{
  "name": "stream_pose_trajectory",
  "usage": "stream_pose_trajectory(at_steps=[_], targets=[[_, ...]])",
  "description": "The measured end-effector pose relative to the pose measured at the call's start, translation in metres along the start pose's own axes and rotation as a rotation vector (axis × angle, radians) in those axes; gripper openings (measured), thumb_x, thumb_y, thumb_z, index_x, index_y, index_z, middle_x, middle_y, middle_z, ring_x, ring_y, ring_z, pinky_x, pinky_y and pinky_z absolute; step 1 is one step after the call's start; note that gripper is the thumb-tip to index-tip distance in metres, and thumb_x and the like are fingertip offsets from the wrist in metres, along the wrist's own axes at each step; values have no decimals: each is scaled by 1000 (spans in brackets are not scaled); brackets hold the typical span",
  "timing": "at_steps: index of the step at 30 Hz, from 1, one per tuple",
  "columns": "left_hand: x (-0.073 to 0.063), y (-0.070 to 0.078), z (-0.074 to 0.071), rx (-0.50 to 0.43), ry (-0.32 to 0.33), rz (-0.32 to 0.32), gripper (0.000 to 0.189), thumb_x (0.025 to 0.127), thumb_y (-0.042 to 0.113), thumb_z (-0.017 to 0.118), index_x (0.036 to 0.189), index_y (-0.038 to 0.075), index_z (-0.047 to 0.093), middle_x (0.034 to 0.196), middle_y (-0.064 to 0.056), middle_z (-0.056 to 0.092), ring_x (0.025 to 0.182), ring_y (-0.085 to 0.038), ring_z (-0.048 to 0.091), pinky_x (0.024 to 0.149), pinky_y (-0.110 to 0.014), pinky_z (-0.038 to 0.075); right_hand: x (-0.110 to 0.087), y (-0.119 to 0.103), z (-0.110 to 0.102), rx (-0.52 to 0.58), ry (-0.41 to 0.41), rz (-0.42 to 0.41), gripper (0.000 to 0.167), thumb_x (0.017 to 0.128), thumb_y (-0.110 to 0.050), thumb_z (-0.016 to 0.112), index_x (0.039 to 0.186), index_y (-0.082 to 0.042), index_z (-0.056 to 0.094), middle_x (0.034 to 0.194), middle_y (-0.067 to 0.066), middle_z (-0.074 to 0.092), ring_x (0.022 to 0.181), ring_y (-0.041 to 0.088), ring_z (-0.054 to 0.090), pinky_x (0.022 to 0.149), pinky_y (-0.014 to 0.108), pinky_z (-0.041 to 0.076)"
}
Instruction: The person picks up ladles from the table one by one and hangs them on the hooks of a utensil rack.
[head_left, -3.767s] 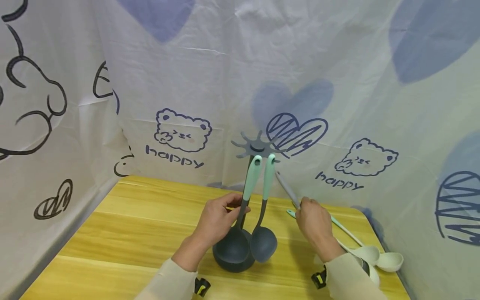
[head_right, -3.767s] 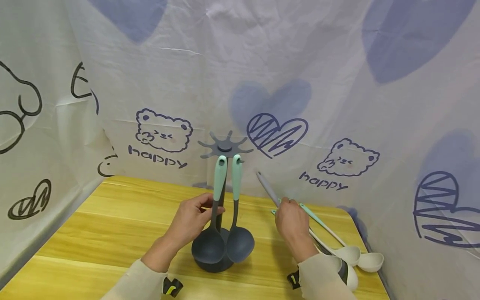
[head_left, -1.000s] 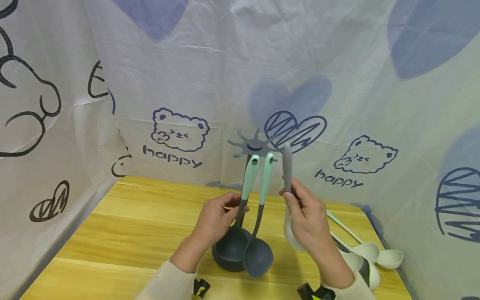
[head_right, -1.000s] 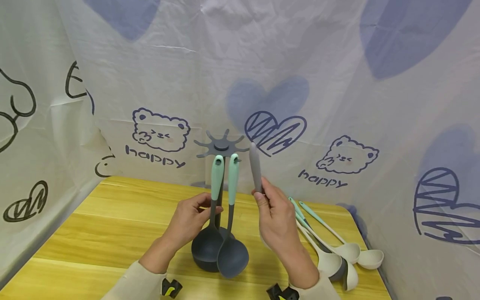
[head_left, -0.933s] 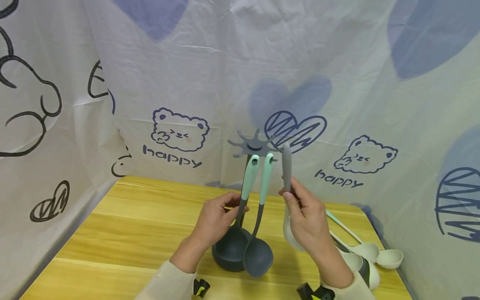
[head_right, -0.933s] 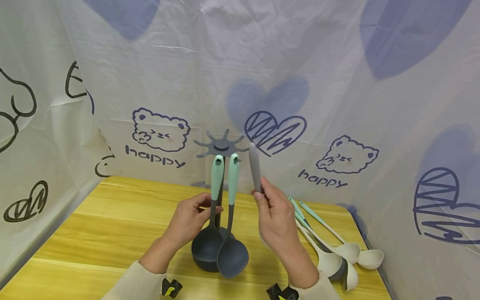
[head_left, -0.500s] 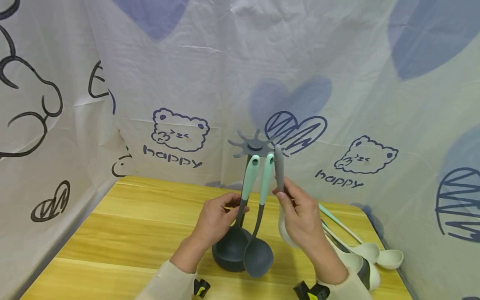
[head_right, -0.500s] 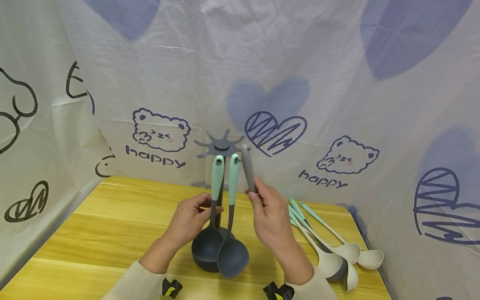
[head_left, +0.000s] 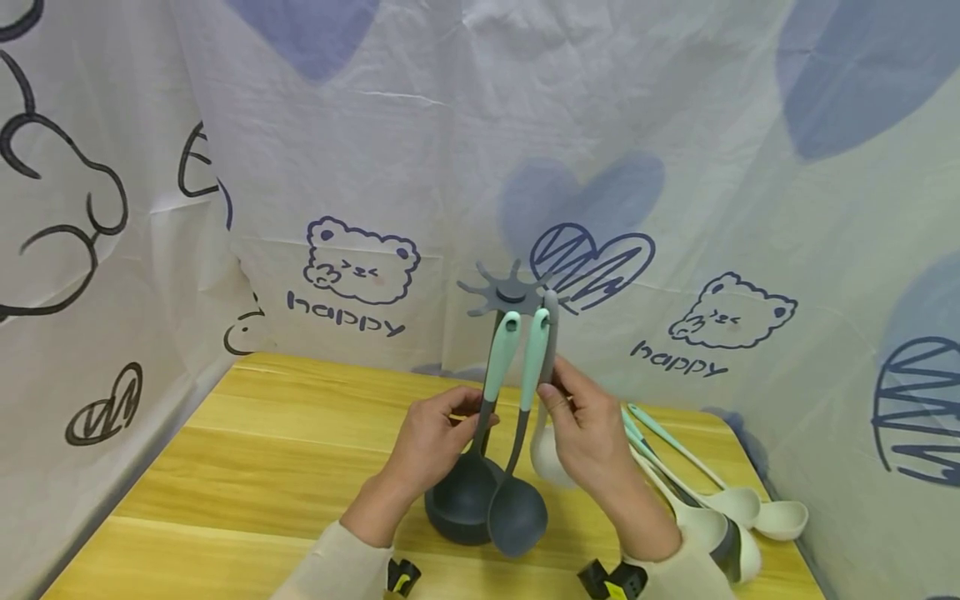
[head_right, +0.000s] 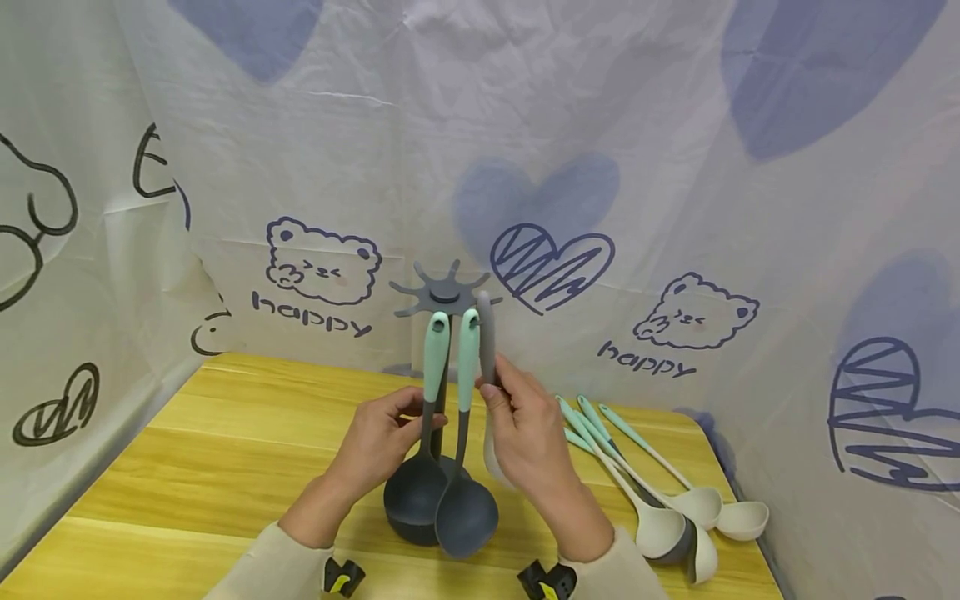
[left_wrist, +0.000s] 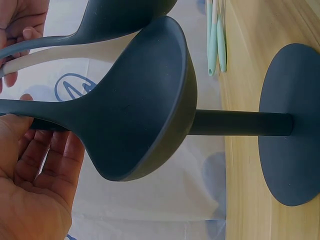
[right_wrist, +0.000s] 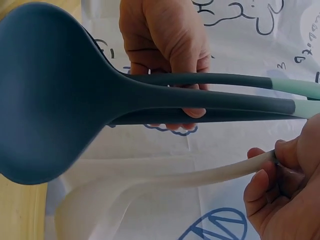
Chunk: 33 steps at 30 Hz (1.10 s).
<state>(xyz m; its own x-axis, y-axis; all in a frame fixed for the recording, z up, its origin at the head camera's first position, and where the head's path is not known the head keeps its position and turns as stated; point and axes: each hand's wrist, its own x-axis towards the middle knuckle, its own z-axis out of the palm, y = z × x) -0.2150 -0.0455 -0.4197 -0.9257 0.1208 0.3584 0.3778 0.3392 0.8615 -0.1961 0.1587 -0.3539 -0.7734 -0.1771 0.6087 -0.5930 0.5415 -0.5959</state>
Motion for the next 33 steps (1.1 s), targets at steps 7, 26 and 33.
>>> stream_pose_trajectory(at_steps=[7,26,33], targets=[[0,1,-1,10,-4,-2,16,96,21,79,112,17,78,101,8,78,99,-12,74,88,-34,63,0,0,3,11,-9,0,29,106,-7,62,134,-11,68,104,6,77,77,16,66,64,26,54],[1,-1,-1,16,-12,-13,14,96,23,80,110,20,79,100,9,78,95,-10,75,84,-31,62,1,-3,7,-24,-21,71,24,100,-3,65,122,-9,73,94,3,74,79,14,64,61,25,53],[1,-1,-1,-2,-7,-23,17,95,22,81,111,23,79,100,10,79,97,-12,76,81,-35,62,-1,-1,7,-29,-18,69,30,98,-4,69,127,-10,73,104,4,77,82,14,66,63,25,54]])
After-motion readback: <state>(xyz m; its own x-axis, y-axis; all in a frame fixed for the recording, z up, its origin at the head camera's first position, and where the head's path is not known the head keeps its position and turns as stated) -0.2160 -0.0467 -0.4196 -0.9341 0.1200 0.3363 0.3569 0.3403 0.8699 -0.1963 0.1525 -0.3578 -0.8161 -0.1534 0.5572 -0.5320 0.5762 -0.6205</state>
